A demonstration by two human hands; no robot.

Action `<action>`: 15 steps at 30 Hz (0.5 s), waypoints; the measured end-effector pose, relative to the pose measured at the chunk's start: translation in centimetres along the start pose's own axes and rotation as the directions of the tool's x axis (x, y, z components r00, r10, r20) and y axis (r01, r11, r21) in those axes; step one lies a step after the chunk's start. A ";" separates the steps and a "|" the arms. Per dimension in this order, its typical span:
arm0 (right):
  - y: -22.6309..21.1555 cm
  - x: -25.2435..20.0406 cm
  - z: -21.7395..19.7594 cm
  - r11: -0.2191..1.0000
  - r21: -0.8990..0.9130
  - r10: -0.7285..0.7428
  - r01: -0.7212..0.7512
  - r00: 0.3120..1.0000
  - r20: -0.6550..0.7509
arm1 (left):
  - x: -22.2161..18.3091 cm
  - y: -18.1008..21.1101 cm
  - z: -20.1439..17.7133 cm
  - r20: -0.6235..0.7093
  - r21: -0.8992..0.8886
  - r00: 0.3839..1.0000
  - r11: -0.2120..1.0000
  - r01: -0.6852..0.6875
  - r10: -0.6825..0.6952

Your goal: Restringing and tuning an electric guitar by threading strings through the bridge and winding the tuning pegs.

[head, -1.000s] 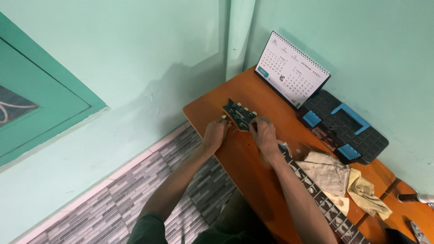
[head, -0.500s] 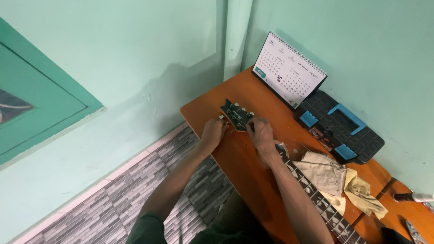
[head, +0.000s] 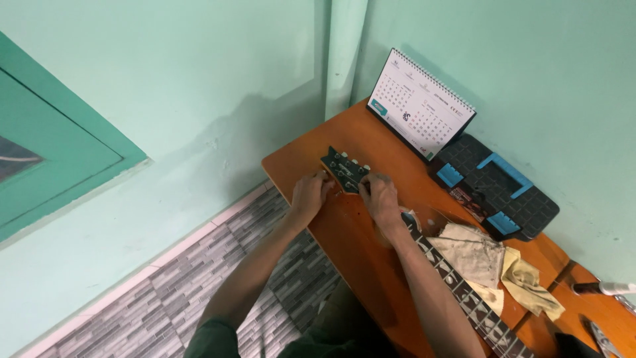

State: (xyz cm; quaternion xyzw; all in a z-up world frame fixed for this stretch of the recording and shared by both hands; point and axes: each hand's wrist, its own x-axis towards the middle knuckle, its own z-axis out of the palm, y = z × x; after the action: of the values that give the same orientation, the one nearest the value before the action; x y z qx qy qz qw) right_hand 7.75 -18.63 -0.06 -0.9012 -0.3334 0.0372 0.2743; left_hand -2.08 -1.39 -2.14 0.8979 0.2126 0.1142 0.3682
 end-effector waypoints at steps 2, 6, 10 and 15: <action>-0.1 -0.2 0.0 1.000 -0.010 -0.021 0.021 1.000 0.008 | 0.2 -1.2 1.5 -0.010 0.138 0.996 0.986 -0.090 0.093; -0.1 -0.3 0.1 1.000 -0.021 -0.016 0.016 1.000 -0.006 | 0.4 -1.4 2.3 0.012 0.138 0.998 0.989 -0.061 0.060; 0.3 -0.1 0.4 0.999 -0.020 -0.026 0.025 0.999 -0.019 | -0.6 0.0 1.6 0.044 0.150 0.998 0.988 -0.047 0.041; 0.3 0.2 0.5 1.000 0.003 -0.006 0.006 1.000 -0.021 | 3.1 -5.0 4.8 0.210 -0.578 0.906 0.701 0.417 -0.366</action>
State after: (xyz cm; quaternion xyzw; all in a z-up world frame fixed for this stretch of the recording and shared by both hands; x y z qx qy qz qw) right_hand 7.99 -18.46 -0.58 -0.9003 -0.3330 0.0275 0.2790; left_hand 0.91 0.29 -8.86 0.6677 0.3353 0.0601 0.6620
